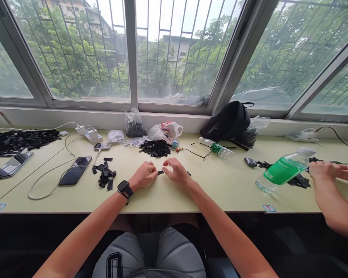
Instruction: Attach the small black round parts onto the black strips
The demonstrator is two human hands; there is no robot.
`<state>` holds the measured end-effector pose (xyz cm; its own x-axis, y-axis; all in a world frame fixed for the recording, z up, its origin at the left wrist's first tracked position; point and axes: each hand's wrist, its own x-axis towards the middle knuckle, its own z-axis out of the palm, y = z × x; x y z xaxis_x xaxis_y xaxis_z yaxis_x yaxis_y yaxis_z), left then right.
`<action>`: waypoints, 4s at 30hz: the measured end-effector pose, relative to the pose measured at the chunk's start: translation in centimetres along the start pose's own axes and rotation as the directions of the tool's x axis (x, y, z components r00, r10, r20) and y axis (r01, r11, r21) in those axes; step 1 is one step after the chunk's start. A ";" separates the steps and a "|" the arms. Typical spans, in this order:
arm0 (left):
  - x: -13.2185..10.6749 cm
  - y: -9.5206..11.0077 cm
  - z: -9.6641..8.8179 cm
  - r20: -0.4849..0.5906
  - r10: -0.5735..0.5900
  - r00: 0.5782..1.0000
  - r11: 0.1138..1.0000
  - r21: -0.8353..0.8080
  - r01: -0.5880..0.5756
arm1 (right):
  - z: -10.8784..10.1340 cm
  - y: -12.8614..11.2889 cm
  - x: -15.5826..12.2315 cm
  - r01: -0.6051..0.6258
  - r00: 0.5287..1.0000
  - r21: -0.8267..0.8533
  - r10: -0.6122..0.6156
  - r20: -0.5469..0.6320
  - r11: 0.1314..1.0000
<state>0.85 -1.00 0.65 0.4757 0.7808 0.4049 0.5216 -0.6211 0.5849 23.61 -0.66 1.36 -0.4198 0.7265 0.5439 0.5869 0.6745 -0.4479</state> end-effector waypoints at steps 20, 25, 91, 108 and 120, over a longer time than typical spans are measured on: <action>-0.1 0.0 0.3 -0.162 -0.052 0.985 0.992 0.105 0.070 | 0.5 0.8 3.7 0.093 0.937 -0.453 0.076 0.341 0.887; -0.1 0.1 0.2 -0.135 -0.047 0.990 0.994 0.087 0.059 | 0.1 1.6 4.1 0.078 0.968 -0.463 0.044 0.246 0.883; 1.0 -2.6 -8.8 -0.069 -0.416 0.907 0.823 -0.452 0.344 | -8.7 6.4 -0.5 -0.503 0.707 0.099 0.344 0.618 0.859; 1.6 -2.1 -2.3 0.021 -0.489 0.872 0.618 -0.698 0.363 | -2.0 1.8 1.8 -0.219 0.943 0.168 0.164 0.291 0.961; 1.1 -1.2 -2.9 0.101 -0.350 0.931 0.618 -0.722 0.310 | 0.8 -0.3 1.4 -0.046 0.981 0.024 0.041 0.191 0.999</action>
<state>-1.33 0.76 2.47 0.3320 0.9378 0.1017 -0.0411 -0.0934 0.9948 22.31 0.23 1.66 -0.5197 0.7653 0.3797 0.5891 0.6429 -0.4895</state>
